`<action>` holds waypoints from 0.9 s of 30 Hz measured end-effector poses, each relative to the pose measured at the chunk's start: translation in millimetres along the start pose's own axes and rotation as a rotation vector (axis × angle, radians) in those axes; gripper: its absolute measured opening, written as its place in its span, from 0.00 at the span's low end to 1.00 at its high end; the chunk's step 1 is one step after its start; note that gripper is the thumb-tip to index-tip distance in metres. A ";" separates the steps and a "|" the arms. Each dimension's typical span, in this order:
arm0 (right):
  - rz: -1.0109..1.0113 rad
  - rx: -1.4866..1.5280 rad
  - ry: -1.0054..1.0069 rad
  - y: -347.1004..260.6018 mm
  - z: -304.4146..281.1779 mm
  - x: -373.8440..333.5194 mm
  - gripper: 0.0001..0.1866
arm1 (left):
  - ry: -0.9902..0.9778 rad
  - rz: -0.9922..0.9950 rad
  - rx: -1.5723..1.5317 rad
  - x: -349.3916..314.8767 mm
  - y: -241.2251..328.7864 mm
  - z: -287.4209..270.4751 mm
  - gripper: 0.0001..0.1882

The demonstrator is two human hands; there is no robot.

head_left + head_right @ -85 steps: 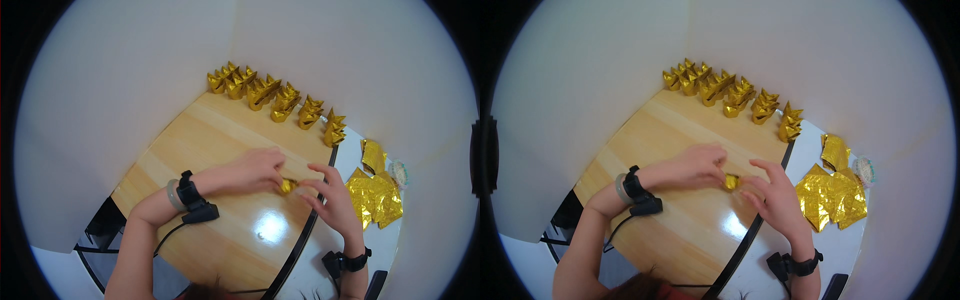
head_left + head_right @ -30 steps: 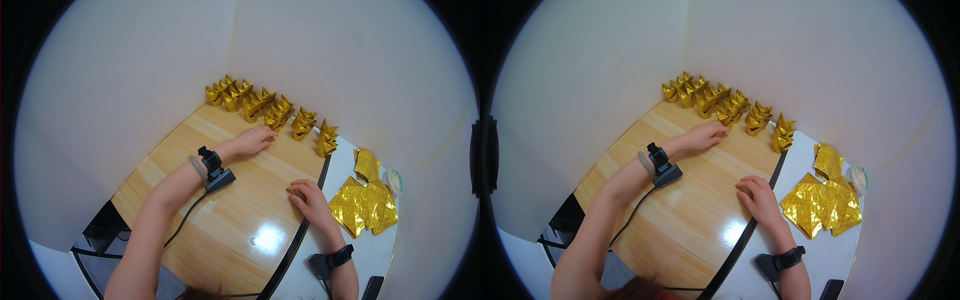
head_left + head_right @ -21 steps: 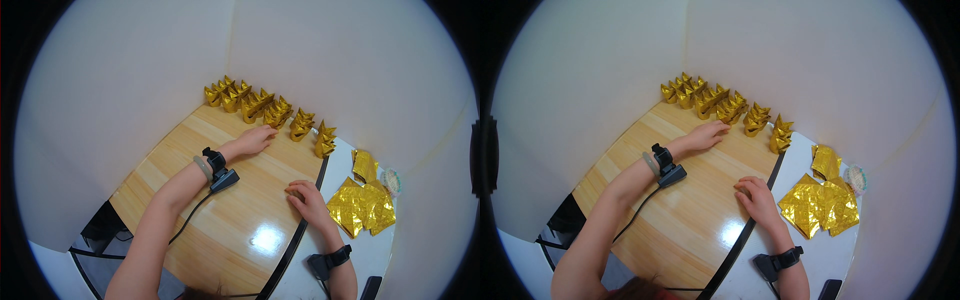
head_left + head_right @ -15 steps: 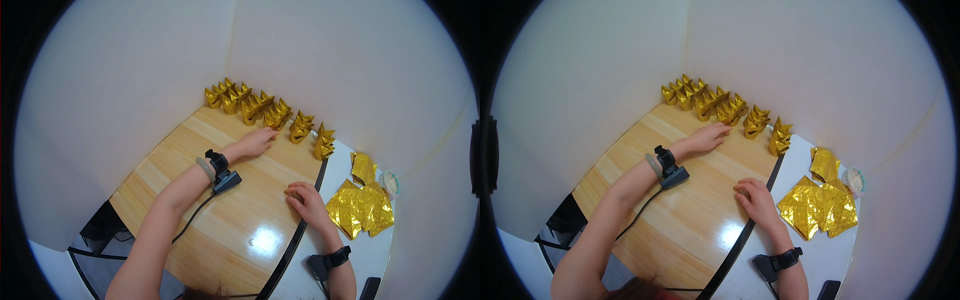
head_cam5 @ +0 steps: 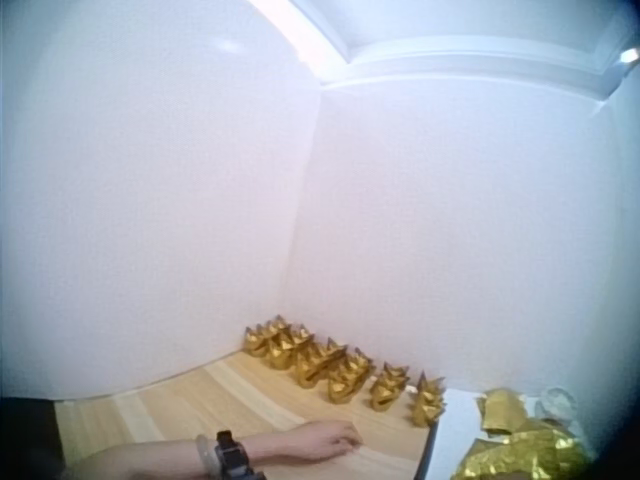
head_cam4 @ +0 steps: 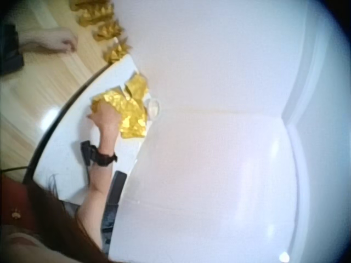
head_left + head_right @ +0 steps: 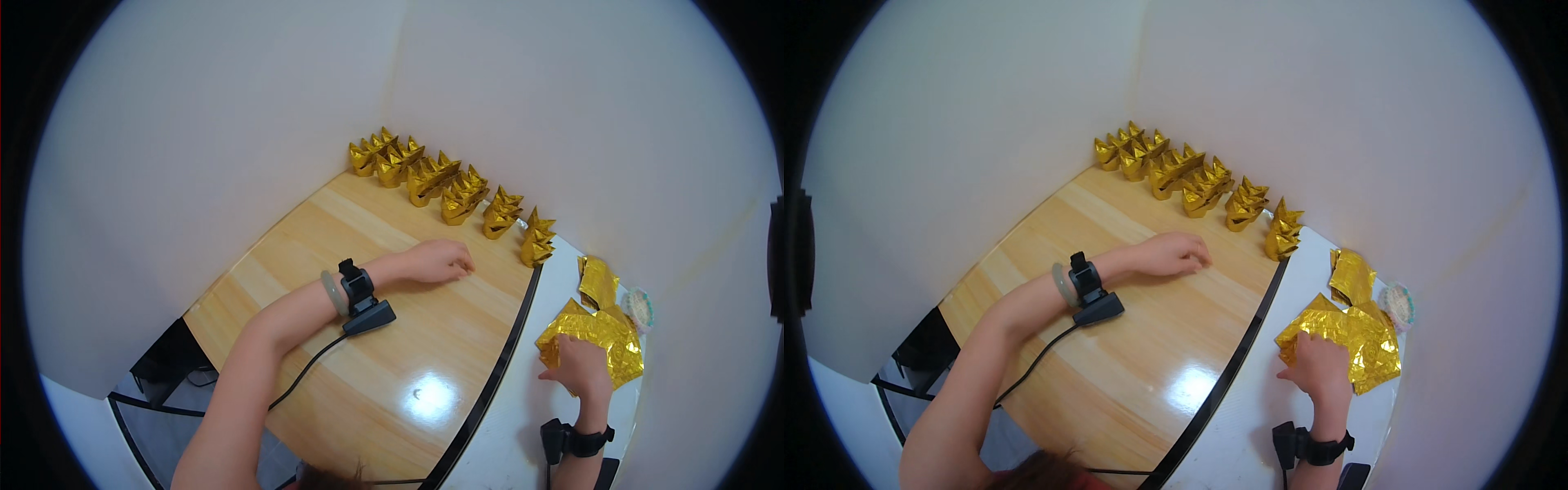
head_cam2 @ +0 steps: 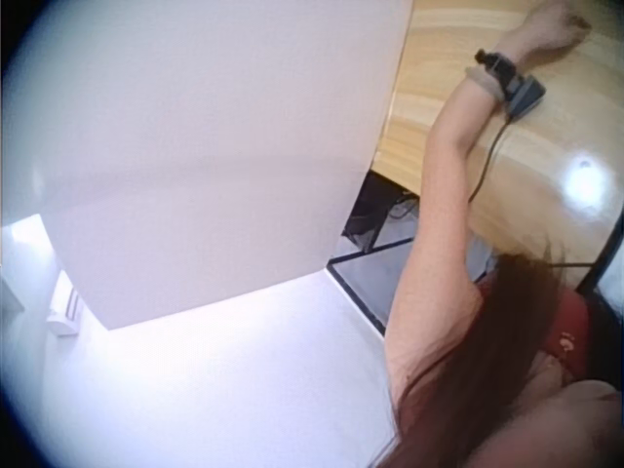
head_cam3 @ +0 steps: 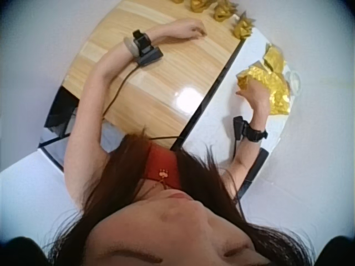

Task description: Fold gold paper into decorative ingot shapes.

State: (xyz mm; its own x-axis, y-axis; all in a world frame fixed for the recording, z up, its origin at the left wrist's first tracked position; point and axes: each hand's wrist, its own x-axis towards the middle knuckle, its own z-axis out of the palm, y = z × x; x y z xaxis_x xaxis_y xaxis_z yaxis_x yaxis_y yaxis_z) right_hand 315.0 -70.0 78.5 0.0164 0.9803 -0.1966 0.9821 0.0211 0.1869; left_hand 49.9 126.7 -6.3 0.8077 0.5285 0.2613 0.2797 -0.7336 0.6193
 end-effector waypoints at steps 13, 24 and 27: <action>0.071 -0.156 0.271 -10.6 59.5 2.3 0.05 | -0.162 0.010 -0.064 -36.4 44.9 15.2 0.11; 0.134 0.063 0.506 12.1 55.7 -4.6 0.18 | -0.139 0.077 -0.070 -44.5 40.6 22.6 0.12; 0.107 0.134 0.514 20.5 58.5 -6.1 0.17 | -0.116 0.094 -0.121 -47.1 33.2 27.2 0.12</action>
State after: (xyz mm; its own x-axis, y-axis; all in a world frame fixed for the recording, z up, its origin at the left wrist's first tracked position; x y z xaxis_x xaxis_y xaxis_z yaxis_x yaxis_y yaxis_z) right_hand 346.1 -87.0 27.2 0.0564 0.9459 0.3196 0.9959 -0.0759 0.0488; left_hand 35.3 65.8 -18.2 0.8836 0.4022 0.2397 0.1412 -0.7170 0.6826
